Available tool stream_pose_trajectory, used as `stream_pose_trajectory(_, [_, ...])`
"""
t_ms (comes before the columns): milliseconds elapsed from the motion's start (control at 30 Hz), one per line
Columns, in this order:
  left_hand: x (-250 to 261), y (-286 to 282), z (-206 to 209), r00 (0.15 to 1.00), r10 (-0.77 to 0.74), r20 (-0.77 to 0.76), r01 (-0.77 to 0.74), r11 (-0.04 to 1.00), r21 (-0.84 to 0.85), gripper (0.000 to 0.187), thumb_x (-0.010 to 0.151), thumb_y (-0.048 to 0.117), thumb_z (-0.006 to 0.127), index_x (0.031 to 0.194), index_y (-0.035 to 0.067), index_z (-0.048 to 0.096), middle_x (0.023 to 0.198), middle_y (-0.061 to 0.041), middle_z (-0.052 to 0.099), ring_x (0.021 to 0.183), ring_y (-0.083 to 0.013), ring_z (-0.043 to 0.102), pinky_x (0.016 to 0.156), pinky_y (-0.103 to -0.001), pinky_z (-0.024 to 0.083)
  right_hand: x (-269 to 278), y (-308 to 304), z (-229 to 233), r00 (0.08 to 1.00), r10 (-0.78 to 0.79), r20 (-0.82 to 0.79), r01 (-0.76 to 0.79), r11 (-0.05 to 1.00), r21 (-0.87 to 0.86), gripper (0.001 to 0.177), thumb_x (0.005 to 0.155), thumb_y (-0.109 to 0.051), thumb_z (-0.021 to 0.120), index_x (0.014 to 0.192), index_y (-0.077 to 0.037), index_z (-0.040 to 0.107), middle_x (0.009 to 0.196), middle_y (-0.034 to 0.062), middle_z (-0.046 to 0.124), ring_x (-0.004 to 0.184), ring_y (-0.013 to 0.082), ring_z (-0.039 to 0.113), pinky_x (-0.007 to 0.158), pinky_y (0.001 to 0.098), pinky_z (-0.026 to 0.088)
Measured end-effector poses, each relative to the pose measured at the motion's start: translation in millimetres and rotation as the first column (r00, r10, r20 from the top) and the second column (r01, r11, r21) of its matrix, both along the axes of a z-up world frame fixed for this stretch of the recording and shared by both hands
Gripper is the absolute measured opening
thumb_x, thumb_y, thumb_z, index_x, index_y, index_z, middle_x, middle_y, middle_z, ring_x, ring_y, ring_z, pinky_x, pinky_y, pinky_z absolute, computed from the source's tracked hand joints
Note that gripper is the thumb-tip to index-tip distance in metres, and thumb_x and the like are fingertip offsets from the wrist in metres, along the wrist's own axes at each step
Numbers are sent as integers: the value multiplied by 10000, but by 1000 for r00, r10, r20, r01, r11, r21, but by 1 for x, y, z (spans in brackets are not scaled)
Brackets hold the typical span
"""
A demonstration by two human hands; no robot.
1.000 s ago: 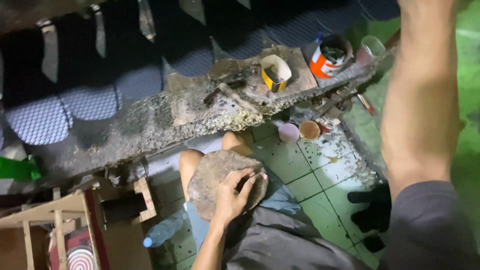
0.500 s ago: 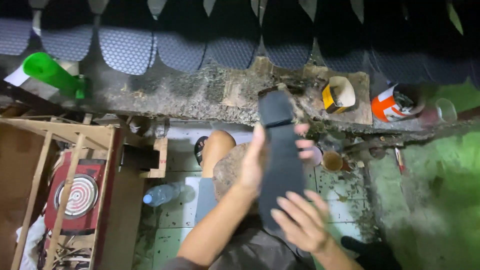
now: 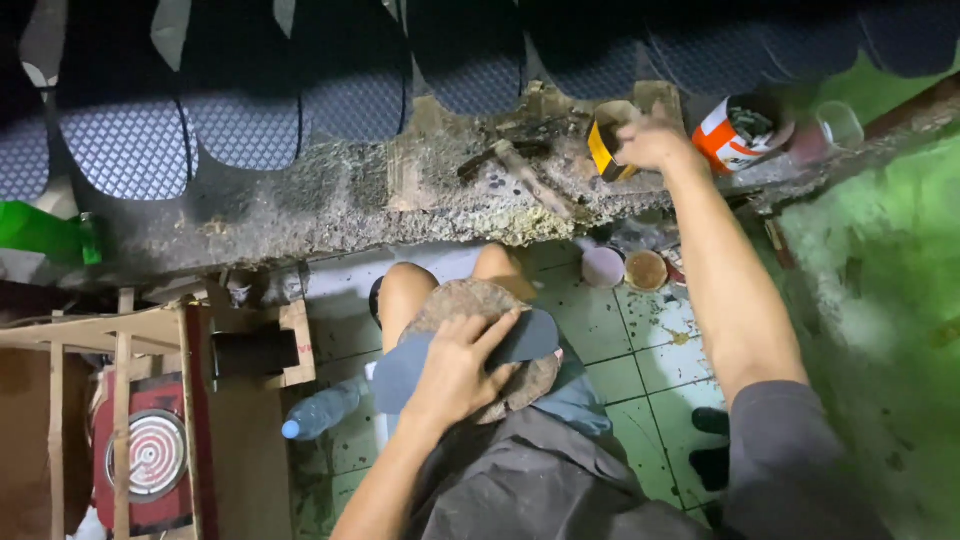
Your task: Hammering nails into a shoe component to secure it during the manufacturing process.
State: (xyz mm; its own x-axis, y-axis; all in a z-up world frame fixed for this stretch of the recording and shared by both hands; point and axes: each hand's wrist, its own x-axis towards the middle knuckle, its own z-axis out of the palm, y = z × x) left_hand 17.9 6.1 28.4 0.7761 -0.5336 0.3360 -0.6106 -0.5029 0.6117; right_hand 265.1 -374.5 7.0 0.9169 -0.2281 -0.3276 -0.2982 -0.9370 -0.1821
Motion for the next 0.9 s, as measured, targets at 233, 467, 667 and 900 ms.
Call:
stream_pose_trajectory(233, [-11, 0, -13, 995, 70, -77, -74, 996, -44, 608, 732, 247, 836, 1297, 98, 665, 1138, -98, 680, 943, -309, 633, 801, -382, 453, 13, -28, -59, 990, 142, -14, -142, 990, 15, 175, 870, -264, 699, 1001, -231, 810, 1120, 150, 748, 1090, 397, 676, 910, 461, 543])
stream_pose_trajectory(467, [-10, 4, -14, 999, 17, -43, -16, 1000, 9, 590, 942, 334, 702, 1433, 67, 514, 1231, -143, 613, 1022, -341, 560, 816, -454, 426, -4, -31, -43, 958, -24, 286, -33, 980, 195, 101, 844, -325, 827, 879, -233, 801, 928, -24, 760, 900, 158, 717, 773, 349, 537])
stream_pose_trajectory(667, [-8, -11, -15, 996, -64, -58, 67, 997, 50, 640, 957, 282, 672, 1503, 77, 409, 1345, -192, 531, 1143, -383, 522, 905, -477, 409, -25, -16, -13, 944, 71, 323, -100, 992, 76, 152, 982, -309, 626, 914, -341, 758, 1555, 174, 434, 1375, 440, 410, 1071, 645, 284])
stream_pose_trajectory(900, [-5, -6, -19, 998, -9, -61, 10, 1000, 29, 724, 882, 197, 722, 1511, 57, 392, 1321, -199, 570, 1087, -377, 542, 913, -501, 426, -44, -20, -20, 802, 133, 582, -186, 982, 33, 113, 956, -262, 709, 916, -206, 799, 1393, 123, 628, 1228, 335, 530, 962, 607, 302])
